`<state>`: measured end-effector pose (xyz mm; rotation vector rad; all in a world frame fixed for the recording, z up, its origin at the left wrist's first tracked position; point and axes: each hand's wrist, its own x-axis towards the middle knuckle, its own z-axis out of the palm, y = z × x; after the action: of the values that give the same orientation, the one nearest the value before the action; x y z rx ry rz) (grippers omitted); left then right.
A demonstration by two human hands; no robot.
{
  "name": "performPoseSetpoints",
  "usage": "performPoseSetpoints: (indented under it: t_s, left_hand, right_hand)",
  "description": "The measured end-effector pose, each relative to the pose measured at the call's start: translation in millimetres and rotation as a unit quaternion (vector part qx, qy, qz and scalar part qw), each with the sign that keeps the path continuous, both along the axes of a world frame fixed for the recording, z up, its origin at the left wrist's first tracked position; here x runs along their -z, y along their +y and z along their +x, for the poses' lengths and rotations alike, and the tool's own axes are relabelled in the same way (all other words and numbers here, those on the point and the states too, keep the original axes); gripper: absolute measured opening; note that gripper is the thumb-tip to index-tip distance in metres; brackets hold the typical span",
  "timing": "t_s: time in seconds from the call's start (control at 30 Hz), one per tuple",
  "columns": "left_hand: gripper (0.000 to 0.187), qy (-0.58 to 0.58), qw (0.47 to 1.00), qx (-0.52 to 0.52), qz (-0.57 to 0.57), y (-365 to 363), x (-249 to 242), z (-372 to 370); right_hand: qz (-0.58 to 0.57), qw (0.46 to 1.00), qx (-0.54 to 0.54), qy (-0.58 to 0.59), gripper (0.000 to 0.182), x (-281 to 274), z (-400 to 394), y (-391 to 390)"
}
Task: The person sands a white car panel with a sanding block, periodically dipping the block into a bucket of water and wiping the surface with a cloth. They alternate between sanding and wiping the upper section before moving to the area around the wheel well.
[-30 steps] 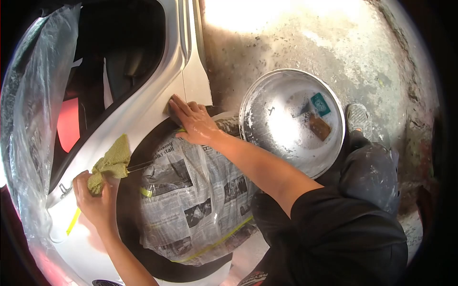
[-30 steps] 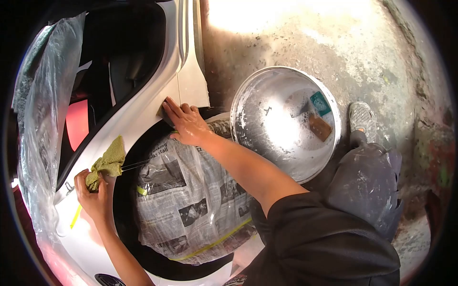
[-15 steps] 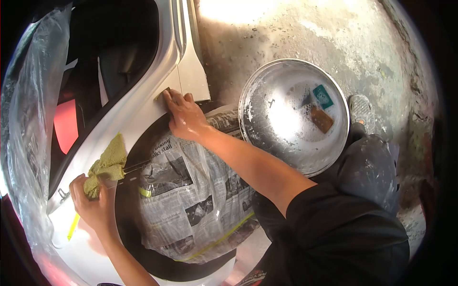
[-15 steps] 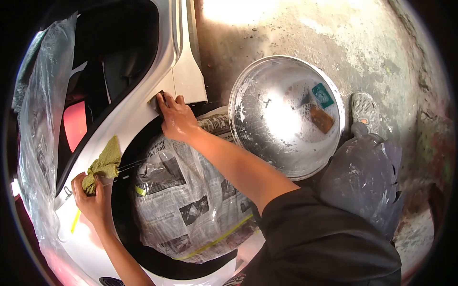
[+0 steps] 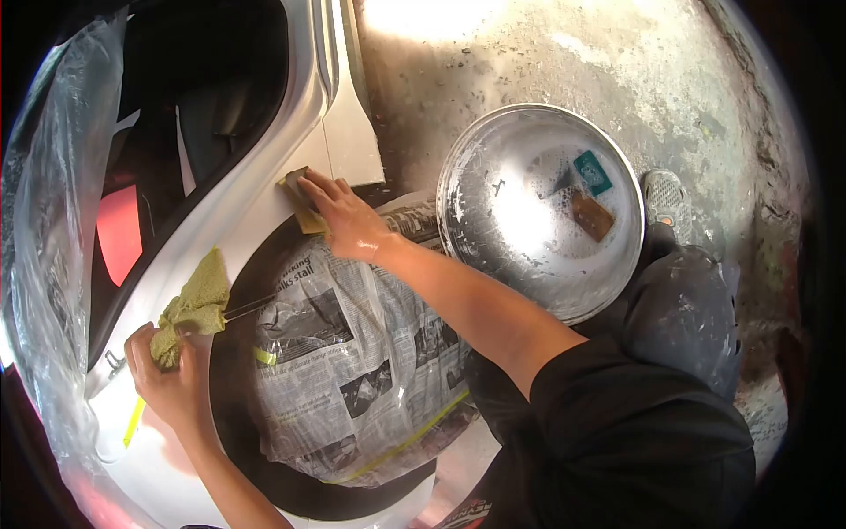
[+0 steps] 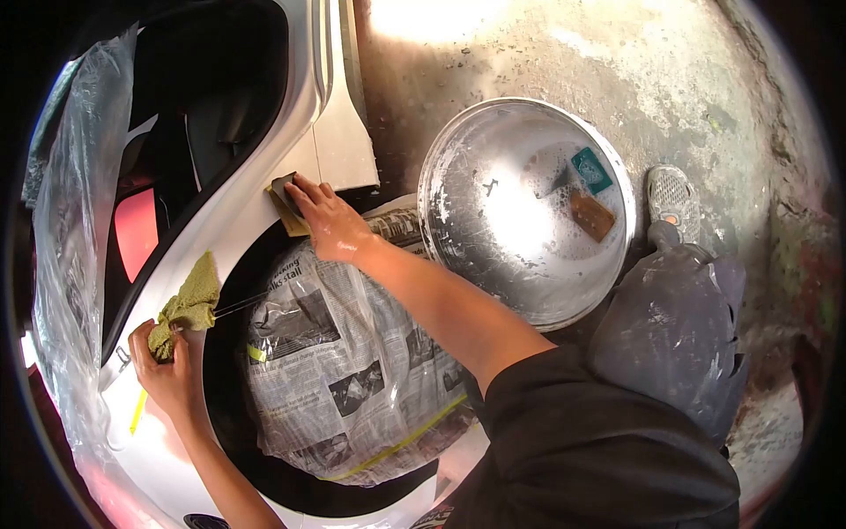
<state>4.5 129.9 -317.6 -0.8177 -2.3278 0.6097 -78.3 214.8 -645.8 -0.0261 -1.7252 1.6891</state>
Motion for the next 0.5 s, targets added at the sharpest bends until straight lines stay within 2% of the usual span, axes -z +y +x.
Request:
performPoseSetpoints:
  t_s: [0.2, 0.3, 0.4, 0.5]
  left_hand:
    - [0.028, -0.003, 1.000, 0.002, -0.005, -4, -2, -1]
    - [0.028, 0.004, 1.000, 0.011, -0.011, -3, 0, -2]
    - [0.028, 0.001, 1.000, 0.011, -0.013, -5, -2, -3]
    - [0.028, -0.005, 1.000, -0.001, -0.012, -5, -4, -2]
  right_hand:
    - [0.036, 0.999, 0.039, -0.002, 0.095, 0, -5, -2]
    - [0.053, 0.998, 0.011, -0.037, 0.097, -1, 2, 2]
    - [-0.012, 0.997, 0.003, -0.071, 0.095, -14, 7, 7]
    - [-0.096, 0.991, -0.020, -0.087, 0.085, -29, 9, 10]
